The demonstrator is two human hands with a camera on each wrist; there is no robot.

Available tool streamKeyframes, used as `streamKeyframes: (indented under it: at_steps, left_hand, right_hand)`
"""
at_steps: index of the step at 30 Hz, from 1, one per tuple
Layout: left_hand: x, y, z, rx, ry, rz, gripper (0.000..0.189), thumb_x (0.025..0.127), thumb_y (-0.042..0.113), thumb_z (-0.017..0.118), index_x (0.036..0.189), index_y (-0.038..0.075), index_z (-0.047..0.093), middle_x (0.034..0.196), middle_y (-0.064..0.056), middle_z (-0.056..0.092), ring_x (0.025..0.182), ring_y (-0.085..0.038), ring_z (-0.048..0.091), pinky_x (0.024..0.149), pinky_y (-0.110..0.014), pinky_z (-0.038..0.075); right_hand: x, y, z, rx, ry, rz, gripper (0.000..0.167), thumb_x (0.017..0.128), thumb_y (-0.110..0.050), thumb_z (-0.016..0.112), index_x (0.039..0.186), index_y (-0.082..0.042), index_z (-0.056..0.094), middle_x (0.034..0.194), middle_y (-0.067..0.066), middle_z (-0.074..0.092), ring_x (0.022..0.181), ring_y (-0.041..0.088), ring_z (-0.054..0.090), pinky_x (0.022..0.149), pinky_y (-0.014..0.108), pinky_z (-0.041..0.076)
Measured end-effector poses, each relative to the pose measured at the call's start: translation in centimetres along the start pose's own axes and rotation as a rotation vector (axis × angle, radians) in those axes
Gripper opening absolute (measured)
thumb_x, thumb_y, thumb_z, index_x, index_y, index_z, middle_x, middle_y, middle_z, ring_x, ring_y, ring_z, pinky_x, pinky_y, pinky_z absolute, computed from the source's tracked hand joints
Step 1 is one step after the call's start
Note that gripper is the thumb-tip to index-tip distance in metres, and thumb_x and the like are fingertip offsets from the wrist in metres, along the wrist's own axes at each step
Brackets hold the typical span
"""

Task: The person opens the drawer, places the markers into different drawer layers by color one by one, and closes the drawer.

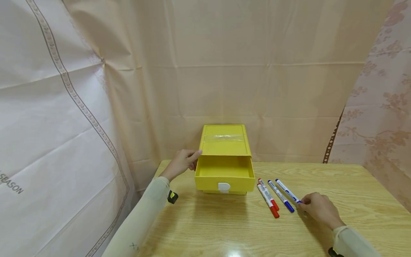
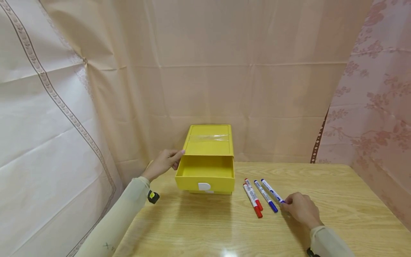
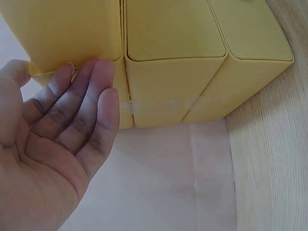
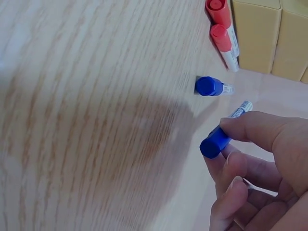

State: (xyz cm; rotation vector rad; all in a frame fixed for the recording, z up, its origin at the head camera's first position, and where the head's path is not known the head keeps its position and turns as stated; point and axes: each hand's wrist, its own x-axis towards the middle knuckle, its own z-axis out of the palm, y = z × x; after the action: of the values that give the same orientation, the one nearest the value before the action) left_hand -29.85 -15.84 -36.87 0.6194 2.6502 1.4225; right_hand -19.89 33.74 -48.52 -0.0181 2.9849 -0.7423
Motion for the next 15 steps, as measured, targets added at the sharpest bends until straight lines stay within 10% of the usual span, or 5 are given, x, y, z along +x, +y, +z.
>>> streamKeyframes:
  at_steps: [15]
  left_hand:
    - [0.01, -0.02, 0.06, 0.025, 0.006, 0.01, 0.054, 0.106, 0.053, 0.051, 0.08, 0.008, 0.063, 0.078, -0.008, 0.069, 0.077, -0.038, 0.069, 0.073, -0.046, 0.06]
  right_hand:
    - [0.08, -0.62, -0.95, -0.018, 0.035, -0.022, 0.018, 0.09, -0.025, 0.079, 0.095, -0.008, 0.079, 0.092, 0.009, 0.077, 0.083, 0.031, 0.07, 0.072, 0.054, 0.054]
